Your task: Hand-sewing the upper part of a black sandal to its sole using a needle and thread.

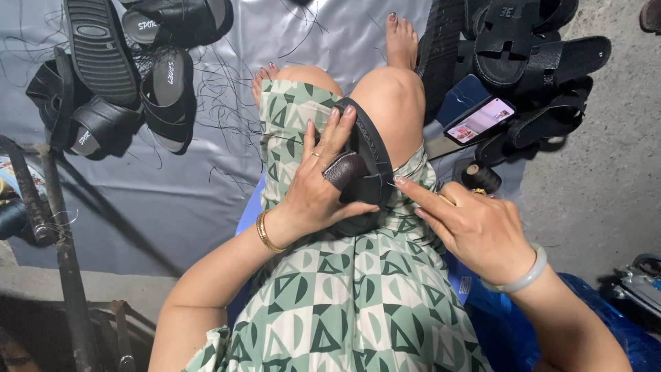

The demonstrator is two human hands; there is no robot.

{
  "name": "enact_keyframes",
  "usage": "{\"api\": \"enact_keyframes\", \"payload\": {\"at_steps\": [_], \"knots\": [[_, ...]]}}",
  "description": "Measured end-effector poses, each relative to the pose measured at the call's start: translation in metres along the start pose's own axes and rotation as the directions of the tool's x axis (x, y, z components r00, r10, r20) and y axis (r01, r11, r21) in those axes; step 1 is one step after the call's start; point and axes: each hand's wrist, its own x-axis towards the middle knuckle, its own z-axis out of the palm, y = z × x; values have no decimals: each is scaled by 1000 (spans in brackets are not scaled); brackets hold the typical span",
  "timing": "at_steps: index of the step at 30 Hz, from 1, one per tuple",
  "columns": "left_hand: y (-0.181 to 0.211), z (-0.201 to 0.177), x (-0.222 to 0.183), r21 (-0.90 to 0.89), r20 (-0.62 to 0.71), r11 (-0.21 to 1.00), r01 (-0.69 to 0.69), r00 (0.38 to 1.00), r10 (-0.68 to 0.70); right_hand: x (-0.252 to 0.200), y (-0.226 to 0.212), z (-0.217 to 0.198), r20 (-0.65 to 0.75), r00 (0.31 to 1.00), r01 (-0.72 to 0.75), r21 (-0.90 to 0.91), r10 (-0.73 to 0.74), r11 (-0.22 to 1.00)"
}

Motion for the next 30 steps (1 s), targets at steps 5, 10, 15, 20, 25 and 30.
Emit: {"api": "enact_keyframes", "payload": {"at_steps": [5, 10, 15, 20, 25, 30], "knots": [[-4, 1, 1, -21, 2, 1000, -16, 1000, 16, 1, -3, -2, -44, 999, 14, -17, -15, 1000], [-6, 1, 1, -24, 1, 1000, -18, 1000, 18, 3, -6, -4, -21, 1000, -6, -51, 5, 999], [-4, 3, 1, -30, -2, 999, -28, 1000, 28, 1, -20, -16, 86, 991, -88, -175, 105, 981], [-1, 9, 0, -59, -46, 998, -34, 998, 31, 7, -38, -20, 165, 968, -134, -304, 191, 943], [-2, 10, 1, -84, -70, 995, -46, 997, 40, 13, -27, -10, 153, 979, -100, -205, 133, 974], [-1, 12, 0, -81, -88, 996, -34, 996, 27, 10, -17, 6, 5, 1000, 14, -258, -13, 966]]}}
